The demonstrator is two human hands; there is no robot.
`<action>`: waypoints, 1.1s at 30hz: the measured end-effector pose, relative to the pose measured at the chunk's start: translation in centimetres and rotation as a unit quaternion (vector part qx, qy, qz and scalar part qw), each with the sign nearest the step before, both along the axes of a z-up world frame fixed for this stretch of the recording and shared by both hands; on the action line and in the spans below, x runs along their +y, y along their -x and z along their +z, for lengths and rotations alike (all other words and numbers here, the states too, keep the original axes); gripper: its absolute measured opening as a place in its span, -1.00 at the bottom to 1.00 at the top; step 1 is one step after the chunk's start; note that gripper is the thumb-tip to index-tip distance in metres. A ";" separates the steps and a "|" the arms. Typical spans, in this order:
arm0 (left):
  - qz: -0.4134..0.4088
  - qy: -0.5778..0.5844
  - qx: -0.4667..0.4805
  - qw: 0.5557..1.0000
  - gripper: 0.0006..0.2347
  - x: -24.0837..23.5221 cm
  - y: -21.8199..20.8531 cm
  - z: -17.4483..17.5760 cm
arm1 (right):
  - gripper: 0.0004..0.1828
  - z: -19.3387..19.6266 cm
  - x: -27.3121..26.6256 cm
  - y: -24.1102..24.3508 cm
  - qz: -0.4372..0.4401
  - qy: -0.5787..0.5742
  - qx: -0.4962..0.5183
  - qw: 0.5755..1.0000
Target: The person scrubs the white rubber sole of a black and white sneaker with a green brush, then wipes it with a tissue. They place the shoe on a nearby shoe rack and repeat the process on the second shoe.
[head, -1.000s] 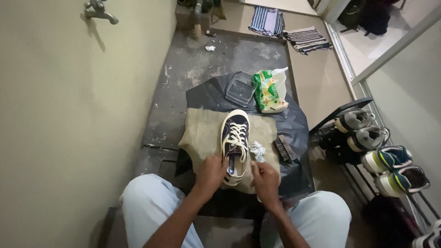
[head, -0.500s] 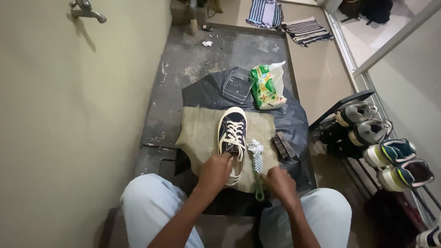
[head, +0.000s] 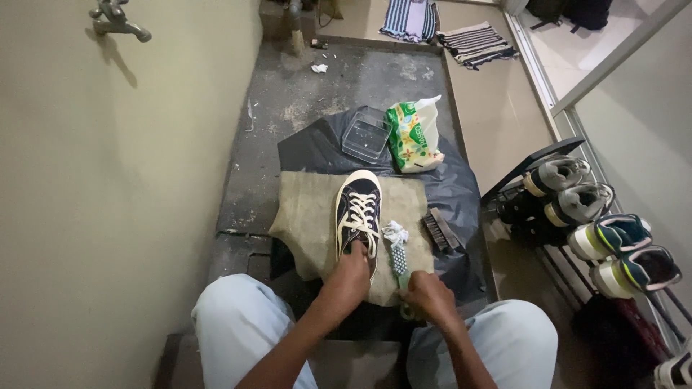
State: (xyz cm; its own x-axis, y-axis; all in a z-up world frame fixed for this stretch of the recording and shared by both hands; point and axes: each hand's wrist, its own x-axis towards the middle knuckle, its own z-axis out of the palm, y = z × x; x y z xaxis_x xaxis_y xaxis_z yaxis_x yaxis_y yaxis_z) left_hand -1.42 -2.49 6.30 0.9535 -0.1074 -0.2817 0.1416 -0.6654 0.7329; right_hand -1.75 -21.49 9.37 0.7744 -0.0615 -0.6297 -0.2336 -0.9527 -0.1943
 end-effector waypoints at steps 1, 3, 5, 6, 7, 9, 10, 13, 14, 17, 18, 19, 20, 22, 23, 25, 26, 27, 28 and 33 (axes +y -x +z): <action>0.031 0.081 0.022 0.996 -0.85 0.2 0.0 0.8 | -0.80 0.9 -0.3 0.0 -0.010 -0.049 0.012 0.999; 0.046 0.165 0.085 0.982 -0.77 0.8 0.0 2.6 | -0.77 2.7 0.0 -0.8 -0.031 -0.051 0.044 0.997; 0.061 0.247 0.147 0.956 -0.67 1.1 0.0 3.6 | -0.74 4.7 -0.2 -0.8 -0.051 -0.052 0.077 0.994; 0.131 0.374 0.202 0.896 -0.66 1.1 0.0 3.8 | -0.76 5.7 -0.6 -0.4 -0.069 -0.081 0.060 0.993; 0.194 0.492 0.249 0.811 -0.63 1.0 -0.2 4.0 | -0.76 6.8 -1.1 -0.2 -0.090 -0.109 0.041 0.989; 0.214 0.536 0.231 0.784 -0.59 1.1 -0.1 3.7 | -0.77 8.4 -2.1 -0.4 -0.105 -0.117 0.021 0.987; 0.236 0.578 0.214 0.752 -0.54 1.1 0.0 3.6 | -0.77 9.2 -2.6 -0.4 -0.120 -0.125 0.003 0.985; 0.265 0.612 0.208 0.716 -0.51 1.2 0.0 3.8 | -0.73 7.5 -4.9 -2.8 -0.098 -0.118 -0.166 0.974; 0.264 0.616 0.207 0.713 -0.51 1.0 -0.2 3.6 | -0.73 8.9 -3.6 -3.9 -0.095 -0.114 -0.167 0.975; 0.284 0.661 0.195 0.667 -0.48 0.2 0.6 2.8 | -0.85 9.4 -0.9 -8.3 -0.087 -0.157 -0.244 0.953; 0.284 0.646 0.186 0.683 -0.46 0.0 0.9 2.6 | -0.83 7.5 -0.8 -11.1 -0.009 -0.121 -0.336 0.934; 0.281 0.632 0.173 0.701 -0.44 0.0 0.5 2.6 | -0.79 6.0 -0.5 -14.4 0.070 -0.087 -0.427 0.897; 0.281 0.634 0.169 0.701 -0.44 -0.2 0.4 2.4 | -0.79 6.0 0.9 -15.9 0.073 -0.087 -0.429 0.896; 0.312 0.660 0.165 0.664 -0.61 -0.6 0.0 2.0 | -0.70 6.3 4.0 -19.1 0.139 -0.020 -0.440 0.887; 0.313 0.661 0.161 0.663 -0.61 -0.7 0.0 1.9 | -0.70 5.7 4.7 -20.1 0.142 -0.021 -0.442 0.885; 0.323 0.642 0.170 0.675 -0.61 -0.9 -0.4 1.6 | -0.52 4.6 6.2 -22.4 0.195 0.016 -0.423 0.885; 0.323 0.644 0.165 0.674 -0.61 -0.6 -0.4 2.9 | -0.52 3.6 6.3 -23.4 0.199 0.015 -0.426 0.883; 0.309 0.605 0.182 0.711 -0.60 -0.3 -0.2 4.0 | -0.71 2.5 6.4 -24.3 0.231 0.035 -0.439 0.868; 0.293 0.563 0.198 0.747 -0.60 -0.1 0.0 5.1 | -0.78 1.4 6.5 -25.3 0.262 0.054 -0.452 0.851; 0.096 0.312 0.038 0.945 -0.46 -0.4 0.1 2.7 | -0.55 0.2 7.4 -26.5 0.264 0.055 -0.444 0.855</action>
State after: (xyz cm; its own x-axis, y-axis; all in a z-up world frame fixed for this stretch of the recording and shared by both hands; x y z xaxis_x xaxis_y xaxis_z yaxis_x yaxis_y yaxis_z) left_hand -1.53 -2.84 9.04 0.9518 -0.1015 -0.2894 0.2840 -0.0647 0.9566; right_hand 24.71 -14.06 9.58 0.8822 0.4226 0.2078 0.4270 -0.9039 0.0256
